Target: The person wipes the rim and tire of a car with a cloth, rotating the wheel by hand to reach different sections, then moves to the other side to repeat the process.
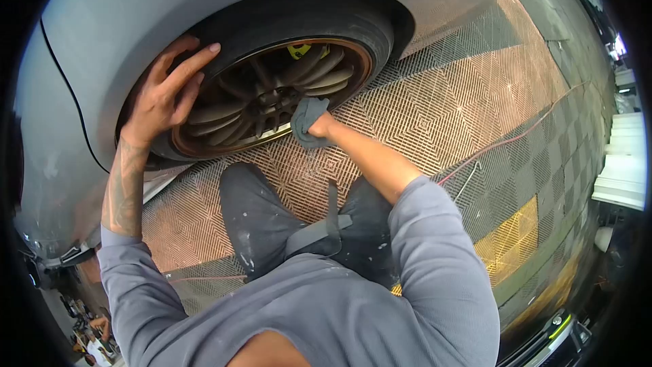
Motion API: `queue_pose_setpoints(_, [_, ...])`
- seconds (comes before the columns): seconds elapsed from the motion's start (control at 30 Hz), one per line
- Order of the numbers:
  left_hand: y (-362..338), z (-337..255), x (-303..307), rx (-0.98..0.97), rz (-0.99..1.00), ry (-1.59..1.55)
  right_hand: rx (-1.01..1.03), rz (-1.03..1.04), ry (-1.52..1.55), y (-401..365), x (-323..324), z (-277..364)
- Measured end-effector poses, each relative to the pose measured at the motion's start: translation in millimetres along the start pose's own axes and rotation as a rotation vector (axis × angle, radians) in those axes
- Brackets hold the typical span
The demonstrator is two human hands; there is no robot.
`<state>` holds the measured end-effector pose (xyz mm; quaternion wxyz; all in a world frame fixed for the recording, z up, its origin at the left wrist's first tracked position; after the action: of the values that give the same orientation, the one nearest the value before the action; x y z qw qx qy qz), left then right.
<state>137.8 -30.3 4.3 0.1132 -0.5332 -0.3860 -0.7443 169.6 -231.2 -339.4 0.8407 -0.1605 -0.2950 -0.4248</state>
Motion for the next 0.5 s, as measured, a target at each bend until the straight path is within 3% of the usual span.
queue_pose_setpoints(0.03, [0,0,0,-0.008,0.002,-0.001,-0.003,-0.007,0.004,-6,-16,-2])
queue_pose_setpoints(0.1, [-1,0,-1,0.033,0.005,-0.03,0.144,-0.503,-0.124,-19,-47,-17])
queue_pose_setpoints(0.13, [0,0,-1,0.024,-0.004,-0.028,0.101,-0.607,-0.128,-18,-78,-48])
queue_pose_setpoints(0.17, [0,-1,0,0.019,-0.003,-0.027,0.1,-0.611,-0.126,-16,-77,-54])
queue_pose_setpoints(0.23, [0,-1,1,0.053,0.02,-0.024,-0.208,-0.264,-0.046,-9,-73,-64])
queue_pose_setpoints(0.27, [0,-2,1,0.044,0.028,-0.024,-0.505,-0.297,0.2,-12,-71,-71])
queue_pose_setpoints(0.37, [3,-1,1,0.035,0.028,0.023,-0.362,-0.355,0.209,-11,-102,-134])
queue_pose_setpoints(0.4, [4,-2,2,0.027,0.011,0.027,-0.554,-0.7,0.815,-28,-68,-82])
queue_pose_setpoints(0.43, [2,-4,3,0.026,0.008,0.026,-0.565,-0.698,0.825,-33,-73,-80])
queue_pose_setpoints(0.5, [5,-6,5,-0.001,-0.008,0.056,-0.545,-1.041,0.911,-39,-75,-93])
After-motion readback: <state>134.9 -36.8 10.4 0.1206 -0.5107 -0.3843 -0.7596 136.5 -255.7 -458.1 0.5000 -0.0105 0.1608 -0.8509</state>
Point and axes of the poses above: each hand's wrist, its own y-axis towards the middle knuckle, its own x-axis out of the back of the hand, z = x × y, the point moved 3 cm from there along y, towards the middle knuckle, and after that the axes turned 9 degrees about y, right-handed, at the moved point
